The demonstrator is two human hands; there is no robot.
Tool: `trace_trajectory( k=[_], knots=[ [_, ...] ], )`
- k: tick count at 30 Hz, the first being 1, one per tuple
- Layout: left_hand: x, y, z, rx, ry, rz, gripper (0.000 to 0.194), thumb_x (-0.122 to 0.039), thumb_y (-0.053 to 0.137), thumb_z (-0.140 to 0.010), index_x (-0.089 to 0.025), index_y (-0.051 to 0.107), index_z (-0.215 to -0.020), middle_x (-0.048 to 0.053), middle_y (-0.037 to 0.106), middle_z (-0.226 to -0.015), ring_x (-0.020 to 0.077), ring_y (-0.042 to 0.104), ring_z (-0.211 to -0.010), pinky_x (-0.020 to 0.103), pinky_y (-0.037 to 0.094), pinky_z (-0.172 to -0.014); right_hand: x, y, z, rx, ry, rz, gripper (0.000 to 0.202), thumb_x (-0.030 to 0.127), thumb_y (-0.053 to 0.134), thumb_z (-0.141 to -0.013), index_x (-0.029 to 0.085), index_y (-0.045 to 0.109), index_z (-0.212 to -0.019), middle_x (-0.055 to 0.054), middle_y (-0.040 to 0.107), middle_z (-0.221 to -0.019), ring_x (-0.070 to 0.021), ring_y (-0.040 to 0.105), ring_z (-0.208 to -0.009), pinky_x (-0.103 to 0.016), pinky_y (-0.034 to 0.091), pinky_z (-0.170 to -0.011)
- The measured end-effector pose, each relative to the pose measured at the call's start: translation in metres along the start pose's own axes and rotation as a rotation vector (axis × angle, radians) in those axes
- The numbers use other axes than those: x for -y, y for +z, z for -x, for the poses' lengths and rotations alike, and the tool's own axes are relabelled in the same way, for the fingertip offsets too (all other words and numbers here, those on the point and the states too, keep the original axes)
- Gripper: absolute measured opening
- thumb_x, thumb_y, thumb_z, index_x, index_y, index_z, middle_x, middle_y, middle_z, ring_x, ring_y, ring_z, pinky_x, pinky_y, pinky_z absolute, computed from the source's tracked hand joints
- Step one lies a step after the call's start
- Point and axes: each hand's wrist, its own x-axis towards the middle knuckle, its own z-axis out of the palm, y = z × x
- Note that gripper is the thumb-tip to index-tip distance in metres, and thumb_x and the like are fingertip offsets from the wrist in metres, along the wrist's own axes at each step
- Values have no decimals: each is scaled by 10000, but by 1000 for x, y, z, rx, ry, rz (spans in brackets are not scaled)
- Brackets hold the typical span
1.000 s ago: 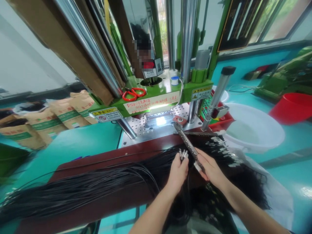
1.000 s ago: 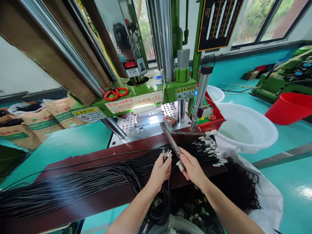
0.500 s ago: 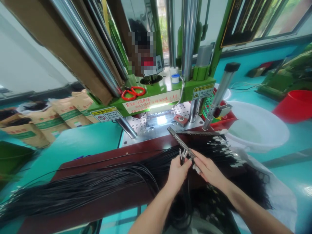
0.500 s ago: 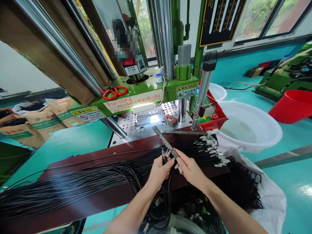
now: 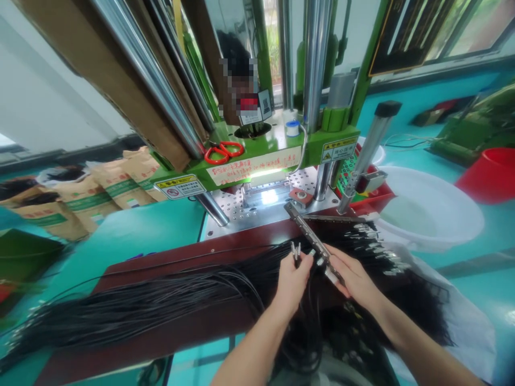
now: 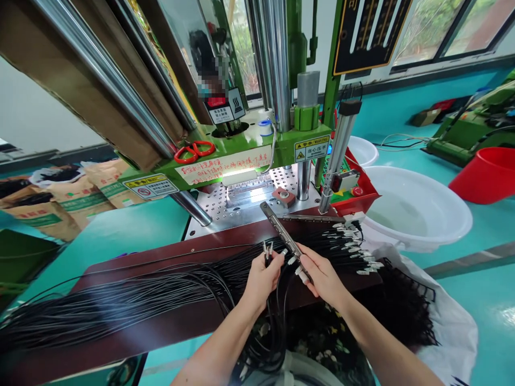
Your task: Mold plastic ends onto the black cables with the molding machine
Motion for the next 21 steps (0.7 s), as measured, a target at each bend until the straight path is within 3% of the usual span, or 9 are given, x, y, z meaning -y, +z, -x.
trace_trajectory(
  k=[3, 11, 21],
  knots=[
    [-1, -1, -1, 69, -3, -77, 317, -414, 627, -671, -161, 447, -609, -101, 325, -394, 3, 219, -322, 150, 156, -329, 1, -1, 0, 49, -5, 2, 543, 457, 438, -852, 117, 427, -1275, 15, 516, -493, -47, 321, -313, -159, 211, -288],
    [-4, -1, -2, 67, -18, -45, 322, -438, 615, -665, -170, 448, -599, -108, 304, -357, 16, 210, -295, 164, 146, -307, 1, -4, -3, 100, -17, -2, 599, 477, 436, -847, 102, 386, -1311, -19, 560, -560, -41, 330, -318, -157, 233, -268],
    [9, -11, -9, 17, 161, -178, 330, -454, 616, -672, -154, 501, -597, -76, 381, -391, 34, 306, -336, 175, 248, -353, -9, -3, -4, 166, -46, 84, 498, 445, 408, -881, 171, 396, -1296, 48, 434, -522, -57, 344, -385, -175, 285, -346]
  ],
)
